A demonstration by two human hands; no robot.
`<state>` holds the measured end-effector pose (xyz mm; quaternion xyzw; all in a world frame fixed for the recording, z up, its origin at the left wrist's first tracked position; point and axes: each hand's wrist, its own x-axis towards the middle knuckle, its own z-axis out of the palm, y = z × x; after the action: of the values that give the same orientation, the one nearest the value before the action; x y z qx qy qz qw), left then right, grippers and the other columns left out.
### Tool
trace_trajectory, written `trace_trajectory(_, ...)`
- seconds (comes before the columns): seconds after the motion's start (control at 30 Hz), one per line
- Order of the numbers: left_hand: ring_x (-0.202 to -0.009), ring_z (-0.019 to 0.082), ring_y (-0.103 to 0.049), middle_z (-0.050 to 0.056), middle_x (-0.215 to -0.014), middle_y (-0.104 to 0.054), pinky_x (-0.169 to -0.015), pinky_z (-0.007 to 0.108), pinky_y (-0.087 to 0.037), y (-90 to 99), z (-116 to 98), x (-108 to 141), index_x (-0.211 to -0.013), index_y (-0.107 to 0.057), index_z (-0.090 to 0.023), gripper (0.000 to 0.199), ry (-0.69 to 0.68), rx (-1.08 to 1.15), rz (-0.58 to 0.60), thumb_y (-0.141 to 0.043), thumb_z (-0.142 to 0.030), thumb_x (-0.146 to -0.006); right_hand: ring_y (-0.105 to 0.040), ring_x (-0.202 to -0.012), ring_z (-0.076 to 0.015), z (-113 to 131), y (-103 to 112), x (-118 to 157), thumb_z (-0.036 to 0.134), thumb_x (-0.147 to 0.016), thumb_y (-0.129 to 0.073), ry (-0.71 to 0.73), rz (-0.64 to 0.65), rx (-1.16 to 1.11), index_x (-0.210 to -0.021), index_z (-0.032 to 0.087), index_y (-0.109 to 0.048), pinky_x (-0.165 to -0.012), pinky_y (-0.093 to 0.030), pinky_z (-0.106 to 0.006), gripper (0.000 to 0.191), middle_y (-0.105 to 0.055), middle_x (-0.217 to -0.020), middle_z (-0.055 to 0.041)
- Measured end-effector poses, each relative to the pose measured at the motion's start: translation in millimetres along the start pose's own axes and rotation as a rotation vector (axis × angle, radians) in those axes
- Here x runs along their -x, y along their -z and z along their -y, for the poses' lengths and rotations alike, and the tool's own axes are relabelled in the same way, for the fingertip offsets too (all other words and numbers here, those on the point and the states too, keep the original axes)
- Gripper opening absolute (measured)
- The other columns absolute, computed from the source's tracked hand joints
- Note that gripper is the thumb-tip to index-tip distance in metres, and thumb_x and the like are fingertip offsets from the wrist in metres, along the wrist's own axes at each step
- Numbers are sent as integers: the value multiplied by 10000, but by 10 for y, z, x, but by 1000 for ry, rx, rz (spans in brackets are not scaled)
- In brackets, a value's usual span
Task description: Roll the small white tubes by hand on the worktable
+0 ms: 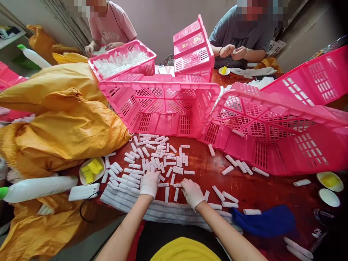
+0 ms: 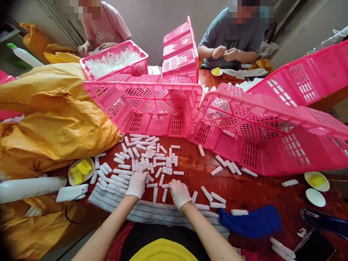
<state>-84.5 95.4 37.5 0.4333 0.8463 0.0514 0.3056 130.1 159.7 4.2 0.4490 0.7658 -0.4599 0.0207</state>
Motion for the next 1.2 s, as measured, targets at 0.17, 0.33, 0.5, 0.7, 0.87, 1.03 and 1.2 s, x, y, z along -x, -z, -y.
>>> trace_trajectory(0.17,-1131,347,-487,145,-1142,-584,-972,521,-334,33,-157,-181,-874,-678,-167,173,-30,80,20,-537,-108,-792,-541,-944,-247,97,3,-102,142,-852,-501,9,36,4,-825,191,-588,-874,-378,-381,103,-632,-914,-99)
trace_trajectory(0.33,-1086,251,-562,108,-1136,-618,-946,406,-428,84,-325,105,-1102,-608,-188,261,-8,389,-22,-502,-198,-863,-571,-777,-172,324,284,-25,303,-919,-392,-60,-120,-312,-989,193,-531,-710,-444,-289,191,-621,-908,-52)
trace_trajectory(0.5,-1039,176,-615,79,-1140,-645,-911,295,-475,101,-683,507,-1168,-561,-194,326,-98,717,-21,-449,-363,-913,-425,-537,-116,703,692,38,558,-880,-407,-22,-241,-630,-854,203,-514,-502,-363,-242,371,-520,-698,16)
trace_trajectory(0.7,-977,199,-630,83,-1063,-671,-903,328,-474,264,-857,714,-1094,-593,-191,280,-82,789,-27,-510,-348,-877,-319,-467,-105,816,925,30,627,-825,-467,-14,-295,-779,-685,207,-492,-445,-290,-252,444,-413,-533,45)
trace_trajectory(0.87,-995,239,-623,90,-1047,-683,-934,369,-451,309,-960,803,-1046,-653,-214,250,-143,670,-106,-589,-293,-818,-494,-648,-152,859,942,127,589,-798,-553,19,-251,-717,-689,198,-573,-619,-403,-265,406,-557,-655,4)
trace_trajectory(1.03,-901,234,-648,73,-972,-710,-851,349,-480,260,-1054,815,-1009,-671,-215,227,-81,689,-115,-594,-310,-818,-534,-658,-170,891,940,259,618,-851,-463,84,-161,-832,-1038,209,-598,-643,-435,-295,469,-587,-728,-9)
trace_trajectory(1.2,-929,239,-644,82,-1008,-706,-887,350,-466,273,-1042,799,-1021,-662,-205,257,-64,702,-137,-614,-318,-795,-461,-581,-126,818,893,291,559,-810,-587,22,-344,-1001,-863,222,-530,-576,-410,-263,346,-509,-696,29)
